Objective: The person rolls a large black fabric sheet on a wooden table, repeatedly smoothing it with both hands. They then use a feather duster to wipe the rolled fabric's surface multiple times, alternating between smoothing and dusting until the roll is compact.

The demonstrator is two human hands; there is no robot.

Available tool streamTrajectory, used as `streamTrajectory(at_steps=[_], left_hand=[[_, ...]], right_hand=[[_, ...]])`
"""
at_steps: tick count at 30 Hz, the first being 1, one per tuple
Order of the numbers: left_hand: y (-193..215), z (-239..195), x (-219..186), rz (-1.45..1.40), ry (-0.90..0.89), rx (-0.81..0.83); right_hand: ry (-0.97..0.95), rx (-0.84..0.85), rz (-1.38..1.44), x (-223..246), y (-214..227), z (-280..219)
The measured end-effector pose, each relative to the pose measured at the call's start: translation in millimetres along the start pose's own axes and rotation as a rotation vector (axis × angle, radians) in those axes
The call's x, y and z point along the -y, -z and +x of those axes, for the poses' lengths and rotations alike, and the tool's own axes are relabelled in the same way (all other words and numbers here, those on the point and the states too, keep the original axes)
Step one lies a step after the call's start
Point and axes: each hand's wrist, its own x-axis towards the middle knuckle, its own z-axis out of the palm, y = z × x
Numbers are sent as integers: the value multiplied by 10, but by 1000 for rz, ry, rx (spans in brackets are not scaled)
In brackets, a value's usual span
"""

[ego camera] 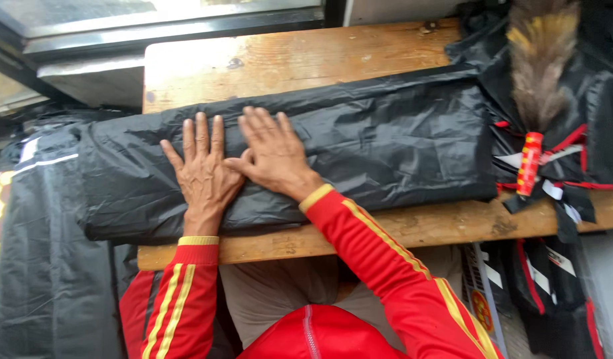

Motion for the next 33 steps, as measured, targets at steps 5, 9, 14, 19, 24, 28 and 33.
streamTrajectory(at_steps=[5, 9, 14, 19, 24, 28, 33], left_hand=[[24, 43, -32, -60, 30, -7], [43, 64, -65, -51, 43, 14], [42, 43, -50, -81, 54, 41], [49, 72, -48, -7, 0, 30], [58, 106, 234, 17, 40, 3], [331, 258, 566, 137, 416, 366], [717, 396, 533, -179, 801, 478]], right_hand=[[-38, 52, -98, -694, 244, -52], [-109, 186, -176, -1214, 746, -171], [-381, 375, -300, -1794, 1467, -379], [-590, 465, -274, -2183, 1621, -540], [-358, 278, -350, -2188, 1543, -597], [-531, 347, -252, -2111, 1603, -555], [-525, 338, -279, -2102, 1587, -591]])
